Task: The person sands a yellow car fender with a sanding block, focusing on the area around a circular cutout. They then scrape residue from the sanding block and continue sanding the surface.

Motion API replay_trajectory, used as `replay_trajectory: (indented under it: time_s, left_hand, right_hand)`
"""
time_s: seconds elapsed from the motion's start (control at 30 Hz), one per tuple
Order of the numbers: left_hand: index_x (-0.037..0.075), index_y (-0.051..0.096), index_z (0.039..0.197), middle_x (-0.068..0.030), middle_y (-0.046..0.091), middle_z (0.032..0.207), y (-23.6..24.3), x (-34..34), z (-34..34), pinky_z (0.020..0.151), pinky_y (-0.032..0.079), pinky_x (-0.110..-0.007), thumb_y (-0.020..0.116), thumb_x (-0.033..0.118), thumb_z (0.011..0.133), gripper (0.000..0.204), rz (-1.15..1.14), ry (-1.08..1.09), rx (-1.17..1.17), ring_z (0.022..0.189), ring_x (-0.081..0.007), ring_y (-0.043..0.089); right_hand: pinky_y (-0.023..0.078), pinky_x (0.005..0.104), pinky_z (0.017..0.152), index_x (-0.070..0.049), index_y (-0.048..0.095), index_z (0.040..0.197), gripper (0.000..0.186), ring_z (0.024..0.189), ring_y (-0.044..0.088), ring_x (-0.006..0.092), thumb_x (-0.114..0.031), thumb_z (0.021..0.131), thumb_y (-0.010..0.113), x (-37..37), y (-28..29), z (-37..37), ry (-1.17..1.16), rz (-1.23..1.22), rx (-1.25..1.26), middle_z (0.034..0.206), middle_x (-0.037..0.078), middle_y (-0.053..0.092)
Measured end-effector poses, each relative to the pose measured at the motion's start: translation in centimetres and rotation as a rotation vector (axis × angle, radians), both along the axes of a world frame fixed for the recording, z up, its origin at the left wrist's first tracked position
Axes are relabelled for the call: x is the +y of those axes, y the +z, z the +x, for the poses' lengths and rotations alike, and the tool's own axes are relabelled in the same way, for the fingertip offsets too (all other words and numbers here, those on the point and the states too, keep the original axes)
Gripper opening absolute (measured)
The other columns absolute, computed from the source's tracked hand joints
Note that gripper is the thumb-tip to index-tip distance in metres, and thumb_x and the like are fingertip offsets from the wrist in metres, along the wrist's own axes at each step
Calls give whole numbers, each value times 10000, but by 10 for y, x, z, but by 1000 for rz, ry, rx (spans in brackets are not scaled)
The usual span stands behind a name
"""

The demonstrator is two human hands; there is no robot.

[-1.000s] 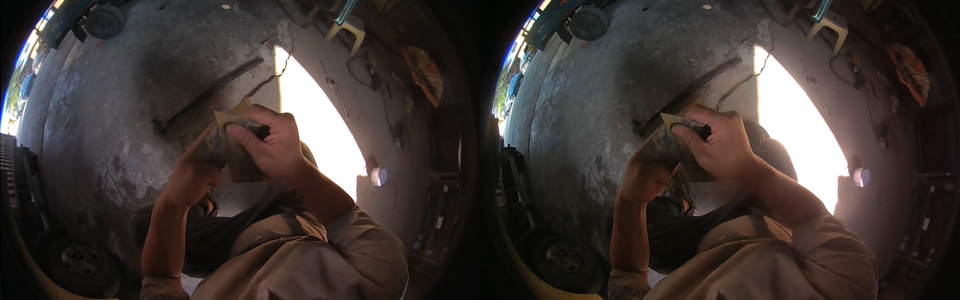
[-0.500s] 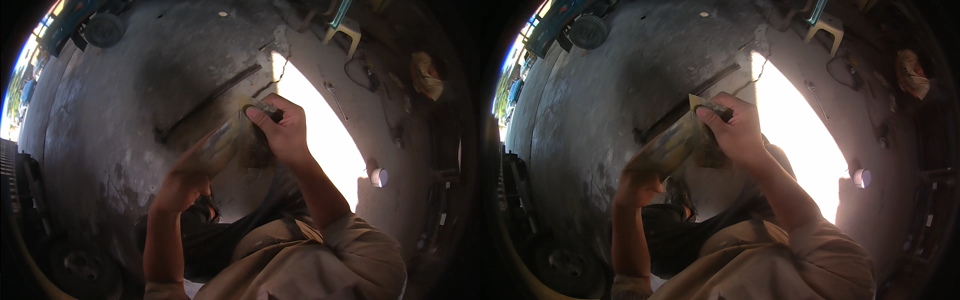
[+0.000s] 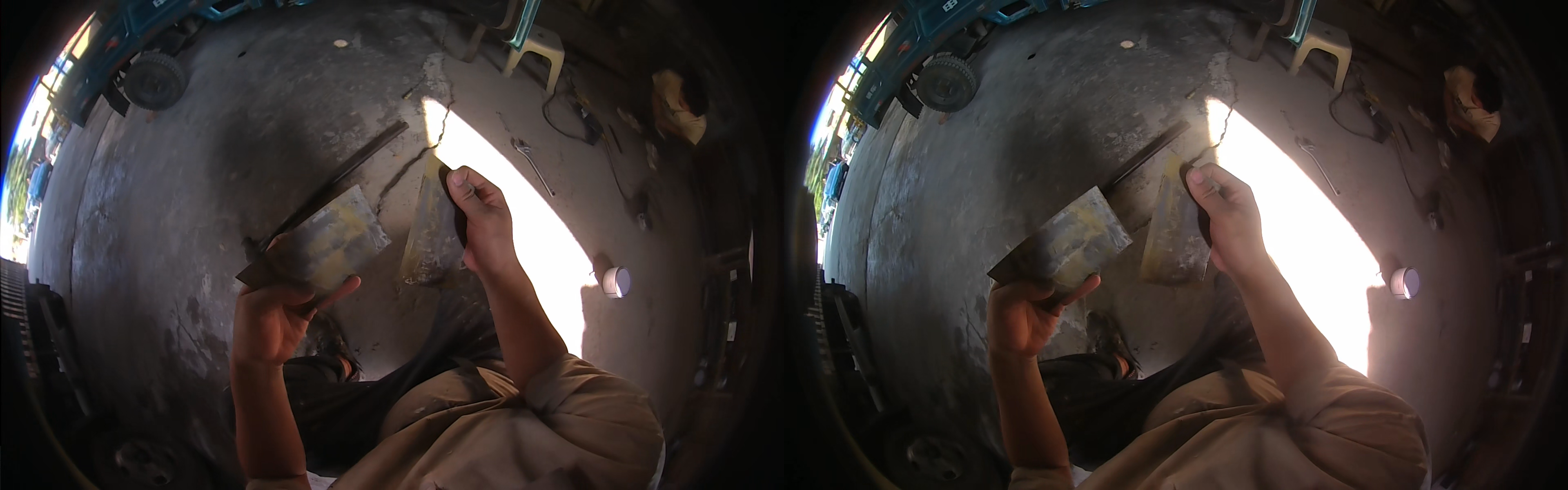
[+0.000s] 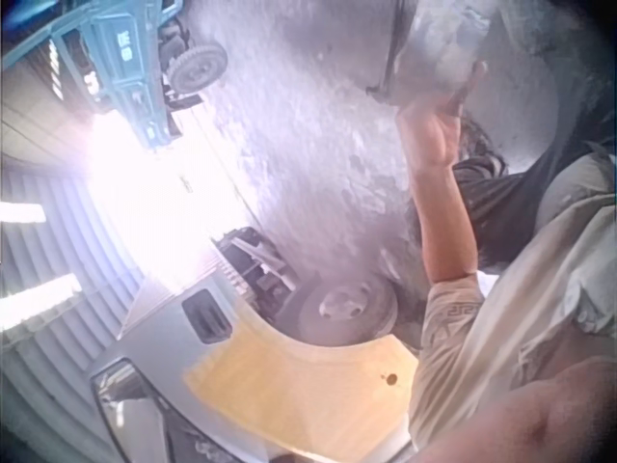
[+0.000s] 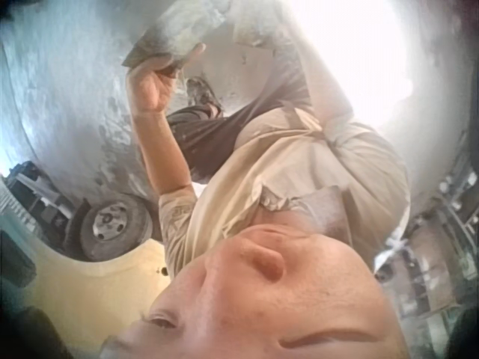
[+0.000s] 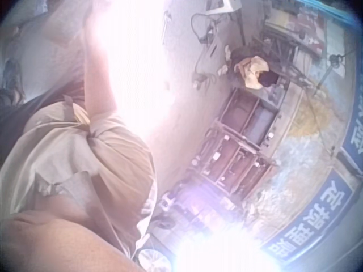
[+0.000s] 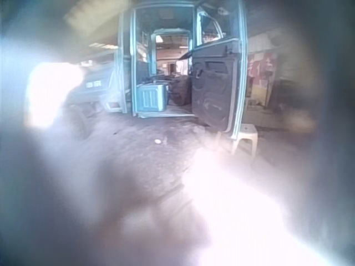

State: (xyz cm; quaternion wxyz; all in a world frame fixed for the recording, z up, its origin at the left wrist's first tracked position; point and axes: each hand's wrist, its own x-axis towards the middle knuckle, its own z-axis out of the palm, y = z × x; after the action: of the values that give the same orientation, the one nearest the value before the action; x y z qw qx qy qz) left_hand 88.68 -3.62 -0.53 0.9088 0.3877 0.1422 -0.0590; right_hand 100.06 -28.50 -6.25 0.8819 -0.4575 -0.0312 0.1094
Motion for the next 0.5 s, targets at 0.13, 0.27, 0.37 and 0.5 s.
replay_trajectory:
  time_s: [0.13, 0.27, 0.37, 0.5]
  left_hand:
    - [-69, 476, 1364, -207, 609, 1313, -1, -1, 1, 1053, 513, -634, 521, 8, 959, 415, 78, 28, 17, 1203, -377, 628]
    - [-49, 500, 1354, -192, 607, 1330, 0, -7, 2, 1054, 518, -620, 514, 190, 1071, 371, 81, 47, 50, 1219, -351, 625]
    - [-66, 436, 1406, -211, 539, 1420, -2, -10, 0, 1058, 524, -592, 465, 258, 1091, 453, 94, 9, -23, 1313, -397, 543]
    - [-42, 400, 1461, -190, 514, 1462, -10, -9, -3, 1097, 493, -544, 427, 267, 1104, 473, 88, -68, -25, 1350, -372, 513]
  right_hand:
    - [516, 249, 704, -56, 657, 970, 171, 794, 618, 83, -215, 1028, 636, 1, 1, -1, 31, 25, 22, 888, 9, 668]
    - [514, 247, 700, -55, 666, 974, 114, 776, 619, 79, -161, 975, 709, 6, 4, -7, 77, -33, 53, 889, 4, 678]
    - [510, 242, 701, -40, 677, 990, 133, 776, 620, 68, -117, 925, 764, 11, -4, -13, 135, -149, -6, 880, 2, 688]
    - [447, 231, 635, -31, 683, 941, 125, 708, 566, 45, -107, 911, 778, 29, 5, -25, 120, -259, -37, 789, -29, 648]
